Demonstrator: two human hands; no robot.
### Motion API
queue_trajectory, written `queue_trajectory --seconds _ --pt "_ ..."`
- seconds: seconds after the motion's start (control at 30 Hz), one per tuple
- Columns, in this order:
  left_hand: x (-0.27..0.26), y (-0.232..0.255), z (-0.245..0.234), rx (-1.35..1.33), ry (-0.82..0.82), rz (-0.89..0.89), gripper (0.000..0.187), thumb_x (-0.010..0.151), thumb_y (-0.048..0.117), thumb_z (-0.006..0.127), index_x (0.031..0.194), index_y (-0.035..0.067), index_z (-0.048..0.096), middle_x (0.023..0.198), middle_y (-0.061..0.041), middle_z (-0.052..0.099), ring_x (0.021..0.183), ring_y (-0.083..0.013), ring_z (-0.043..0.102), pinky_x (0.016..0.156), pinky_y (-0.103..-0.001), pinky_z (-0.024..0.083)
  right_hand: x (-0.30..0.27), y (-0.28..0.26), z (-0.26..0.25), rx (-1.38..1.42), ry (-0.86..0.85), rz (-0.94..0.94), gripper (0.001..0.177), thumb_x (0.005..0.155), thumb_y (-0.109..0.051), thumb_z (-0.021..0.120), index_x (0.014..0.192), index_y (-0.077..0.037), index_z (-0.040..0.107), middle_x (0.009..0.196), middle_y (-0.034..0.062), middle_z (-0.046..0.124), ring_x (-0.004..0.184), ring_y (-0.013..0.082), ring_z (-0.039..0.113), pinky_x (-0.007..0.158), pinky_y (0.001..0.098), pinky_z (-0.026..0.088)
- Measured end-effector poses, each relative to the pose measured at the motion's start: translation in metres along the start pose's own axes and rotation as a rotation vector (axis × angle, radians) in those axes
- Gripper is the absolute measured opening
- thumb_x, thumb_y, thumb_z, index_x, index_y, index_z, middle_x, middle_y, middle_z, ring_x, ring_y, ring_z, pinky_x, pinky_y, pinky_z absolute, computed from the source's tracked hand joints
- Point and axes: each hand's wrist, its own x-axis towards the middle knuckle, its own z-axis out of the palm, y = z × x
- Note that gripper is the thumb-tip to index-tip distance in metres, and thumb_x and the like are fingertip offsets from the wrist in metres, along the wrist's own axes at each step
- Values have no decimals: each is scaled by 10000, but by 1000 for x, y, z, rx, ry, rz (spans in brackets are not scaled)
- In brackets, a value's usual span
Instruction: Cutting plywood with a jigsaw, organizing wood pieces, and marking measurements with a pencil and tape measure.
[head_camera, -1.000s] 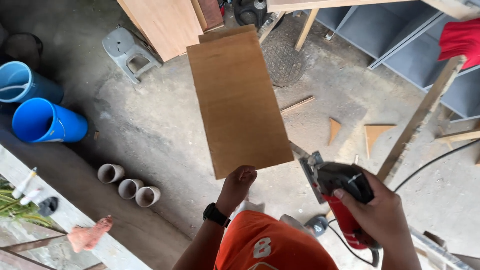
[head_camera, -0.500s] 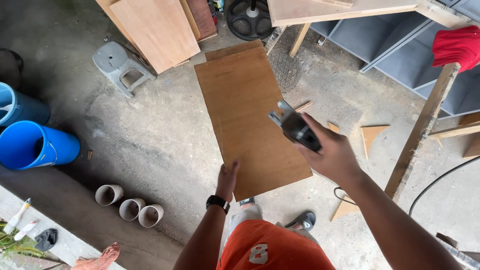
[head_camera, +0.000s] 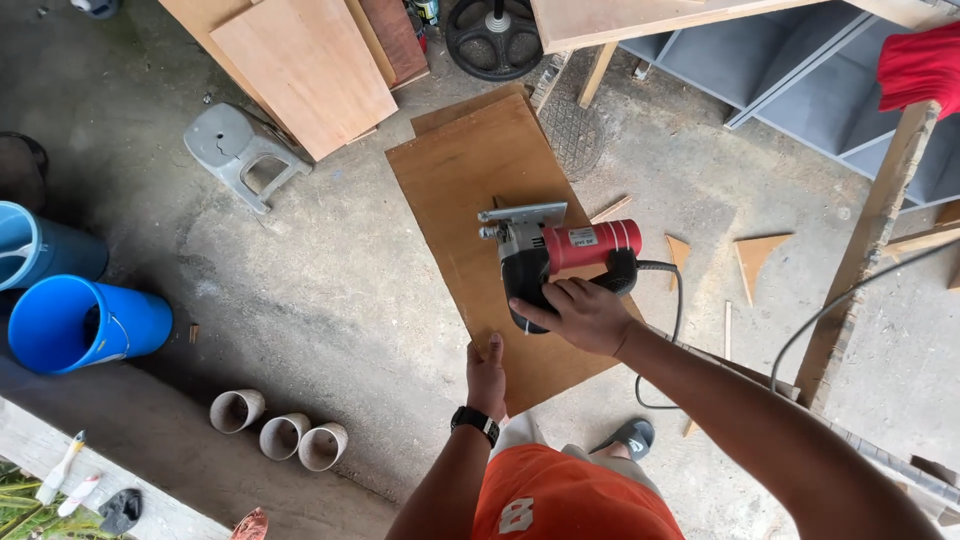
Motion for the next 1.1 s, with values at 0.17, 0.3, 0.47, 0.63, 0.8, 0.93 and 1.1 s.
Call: queue_trajectory --seconds 0.17,0.3,0.47,0.63,0.8,0.93,1.1 --pt "-8 8 -4 -28 -38 -40 559 1084 469 721 1512 165 530 1442 -208 672 1320 -347 686 1149 -543 523 -13 -24 4 173 -71 131 600 1037 -199 685 1603 -339 544 1060 125 654 1002 326 742 865 426 653" --pt "25 -14 -22 5 -59 -33 635 1049 459 787 1526 132 526 1342 -199 711 1203 -312 724 1069 -502 589 -28 -37 15 320 -205 201 819 922 -451 792 1667 -414 454 1167 130 596 1163 365 666 1035 506 587" --pt "19 -8 -20 111 -27 32 681 1022 406 812 1550 114 496 1310 -179 708 1167 -276 714 1030 -463 608 -30 -55 10 326 -246 298 790 921 -359 825 1637 -418 498 1229 126 606 1250 362 636 1068 523 550" --pt "42 -31 -38 398 86 176 957 997 436 808 1695 79 259 1425 -223 581 1270 -329 659 1038 -477 597 -29 -68 -10 382 -235 439 775 954 -360 811 1661 -365 492 1334 144 601 1370 393 582 1138 526 507" --pt "-15 15 -22 770 267 589 757 973 362 766 1609 96 454 1537 -229 463 1409 -522 547 1164 -655 483 -42 -78 -38 518 -105 663 540 1031 -398 730 1541 -242 645 1408 150 633 1411 405 584 1106 530 535" --pt "-43 25 1 844 143 758 584 1000 323 729 1517 110 561 1475 -176 517 1367 -482 598 1116 -624 503 -65 -82 -73 546 -39 861 540 986 -355 787 1509 -274 681 1347 75 683 1334 322 665 1033 469 590" --pt "-55 10 43 892 -80 1117 376 990 248 729 1334 96 714 1378 -113 722 1243 -344 711 975 -530 545 -124 -89 -131 607 24 1109 456 966 -240 809 1395 -130 702 1195 89 814 961 291 802 762 415 664"
